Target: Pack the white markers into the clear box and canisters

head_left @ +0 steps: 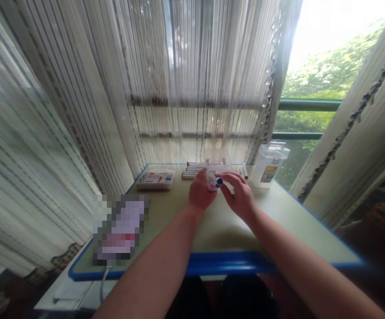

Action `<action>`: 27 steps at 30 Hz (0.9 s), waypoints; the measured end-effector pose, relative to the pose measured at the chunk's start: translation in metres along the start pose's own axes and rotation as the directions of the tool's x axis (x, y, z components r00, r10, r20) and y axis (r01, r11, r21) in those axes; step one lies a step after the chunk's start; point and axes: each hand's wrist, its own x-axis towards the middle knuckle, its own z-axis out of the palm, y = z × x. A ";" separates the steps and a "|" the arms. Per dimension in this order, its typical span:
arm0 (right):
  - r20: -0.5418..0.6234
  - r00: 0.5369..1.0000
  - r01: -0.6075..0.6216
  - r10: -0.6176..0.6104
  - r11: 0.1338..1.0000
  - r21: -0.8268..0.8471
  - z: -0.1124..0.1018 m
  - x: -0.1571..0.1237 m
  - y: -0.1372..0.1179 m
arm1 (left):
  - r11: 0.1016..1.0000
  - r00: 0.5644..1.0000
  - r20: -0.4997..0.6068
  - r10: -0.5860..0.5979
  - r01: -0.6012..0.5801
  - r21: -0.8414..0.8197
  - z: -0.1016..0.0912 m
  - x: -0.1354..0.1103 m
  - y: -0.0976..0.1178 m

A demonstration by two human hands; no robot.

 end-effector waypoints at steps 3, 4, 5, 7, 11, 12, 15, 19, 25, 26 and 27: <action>0.053 0.999 -0.005 0.004 1.000 0.008 0.000 -0.001 0.001 | 1.000 1.000 0.007 0.010 -0.010 0.007 0.000 0.000 0.001; 0.073 0.997 -0.011 0.010 1.000 0.011 0.000 -0.001 0.001 | 1.000 1.000 0.012 0.010 -0.010 0.009 0.000 -0.001 0.001; 0.092 0.996 -0.020 0.019 1.000 0.013 0.000 -0.001 0.001 | 1.000 1.000 0.019 0.010 -0.010 0.011 0.000 -0.001 0.001; 0.125 0.992 -0.030 0.029 1.000 0.009 0.000 -0.002 0.002 | 1.000 0.999 0.033 0.006 -0.007 0.012 -0.001 -0.001 0.001; 0.177 0.984 0.026 -0.022 0.999 -0.021 0.000 0.000 0.002 | 1.000 0.999 0.052 0.005 -0.005 0.000 -0.002 -0.001 0.001; 0.188 0.981 0.044 -0.038 0.999 -0.026 -0.001 0.000 0.002 | 1.000 0.999 0.055 0.002 -0.002 -0.001 -0.002 -0.001 0.002; 0.189 0.980 0.062 -0.056 0.998 -0.029 -0.002 0.001 0.002 | 1.000 0.998 0.064 0.007 -0.007 0.003 -0.003 0.000 0.003; 0.076 0.997 0.004 -0.001 0.999 -0.034 -0.002 -0.001 0.001 | 0.999 0.998 0.057 0.033 -0.033 0.008 -0.003 0.000 0.002; 0.076 0.997 0.002 0.000 1.000 -0.021 0.000 -0.002 0.001 | 1.000 0.999 0.030 0.029 -0.029 0.006 -0.002 -0.001 -0.002; 0.099 0.995 0.025 -0.022 0.999 -0.028 0.000 -0.001 0.002 | 1.000 0.999 0.028 0.025 -0.025 0.006 -0.002 -0.002 -0.001; 0.122 0.992 0.048 -0.043 0.998 -0.040 -0.001 0.000 0.002 | 1.000 0.999 0.029 0.019 -0.019 0.005 -0.003 -0.002 -0.001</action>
